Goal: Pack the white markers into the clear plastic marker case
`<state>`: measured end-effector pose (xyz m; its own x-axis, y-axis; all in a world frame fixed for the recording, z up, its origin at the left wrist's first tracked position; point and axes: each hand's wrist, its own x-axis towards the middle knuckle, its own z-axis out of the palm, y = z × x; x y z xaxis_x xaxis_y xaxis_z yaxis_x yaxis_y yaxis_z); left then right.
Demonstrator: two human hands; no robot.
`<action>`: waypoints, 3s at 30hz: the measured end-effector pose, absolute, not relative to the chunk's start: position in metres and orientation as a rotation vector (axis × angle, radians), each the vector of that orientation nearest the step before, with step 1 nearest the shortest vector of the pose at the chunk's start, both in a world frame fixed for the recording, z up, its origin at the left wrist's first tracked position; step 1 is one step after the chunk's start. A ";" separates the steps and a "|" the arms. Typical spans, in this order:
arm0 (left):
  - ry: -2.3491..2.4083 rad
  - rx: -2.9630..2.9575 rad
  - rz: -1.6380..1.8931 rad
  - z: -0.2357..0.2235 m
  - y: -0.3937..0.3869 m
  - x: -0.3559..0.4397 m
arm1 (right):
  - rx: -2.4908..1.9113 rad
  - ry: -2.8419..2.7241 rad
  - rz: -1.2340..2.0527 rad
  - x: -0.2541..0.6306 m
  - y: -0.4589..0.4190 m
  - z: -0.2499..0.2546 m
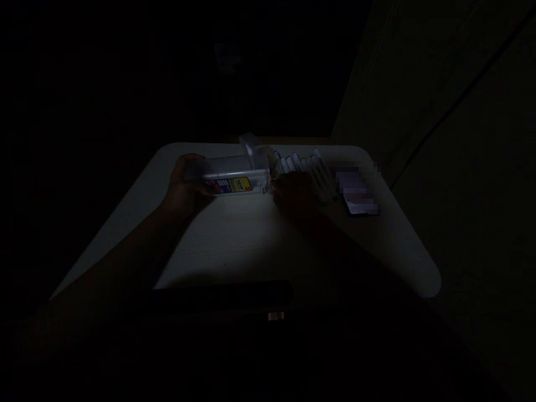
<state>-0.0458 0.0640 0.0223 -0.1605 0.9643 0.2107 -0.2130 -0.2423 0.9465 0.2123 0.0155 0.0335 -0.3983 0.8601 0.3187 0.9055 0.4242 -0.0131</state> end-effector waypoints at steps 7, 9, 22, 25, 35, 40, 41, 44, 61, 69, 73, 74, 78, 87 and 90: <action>1.011 1.159 1.571 0.020 0.065 -0.047 | -1.537 -2.375 -0.219 0.215 0.017 0.032; 1.016 1.164 1.555 0.021 0.065 -0.047 | -1.550 -2.367 -0.216 0.216 0.017 0.032; 1.003 1.167 1.568 0.020 0.065 -0.048 | -1.567 -2.356 -0.264 0.220 0.026 0.026; 0.997 1.153 1.565 0.019 0.067 -0.049 | -1.555 -2.355 -0.284 0.218 0.025 0.028; 0.988 1.207 1.548 0.017 0.069 -0.052 | -1.583 -2.345 -0.396 0.217 0.023 0.026; 0.985 1.187 1.555 0.015 0.071 -0.053 | -1.590 -2.323 -0.412 0.220 0.026 0.021; 0.988 1.181 1.557 0.015 0.072 -0.053 | -1.593 -2.321 -0.406 0.220 0.027 0.021; 0.977 1.194 1.555 0.014 0.072 -0.053 | -1.619 -2.315 -0.369 0.222 0.027 0.021; 0.985 1.188 1.564 0.013 0.072 -0.053 | -1.480 -2.343 -0.154 0.229 0.029 0.025; 0.985 1.159 1.537 0.018 0.068 -0.050 | -1.570 -2.209 -0.206 0.228 0.026 0.032; 0.985 1.173 1.535 0.020 0.067 -0.050 | -1.543 -2.254 -0.211 0.228 0.026 0.031; 0.996 1.178 1.543 0.020 0.067 -0.050 | -1.518 -2.288 -0.197 0.227 0.026 0.030; 1.014 1.191 1.560 0.018 0.071 -0.051 | -1.486 -2.316 -0.199 0.227 0.026 0.028; 0.926 1.198 1.555 0.015 0.070 -0.052 | -1.465 -2.377 -0.136 0.222 0.022 0.033; 0.947 1.186 1.554 0.016 0.069 -0.051 | -1.485 -2.368 -0.136 0.217 0.022 0.031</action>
<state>-0.0513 0.0689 0.0162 -0.0990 0.9627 0.2518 -0.2176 -0.2679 0.9386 0.2174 0.0224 0.0308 -0.3949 0.8554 0.3351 0.8882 0.4487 -0.0987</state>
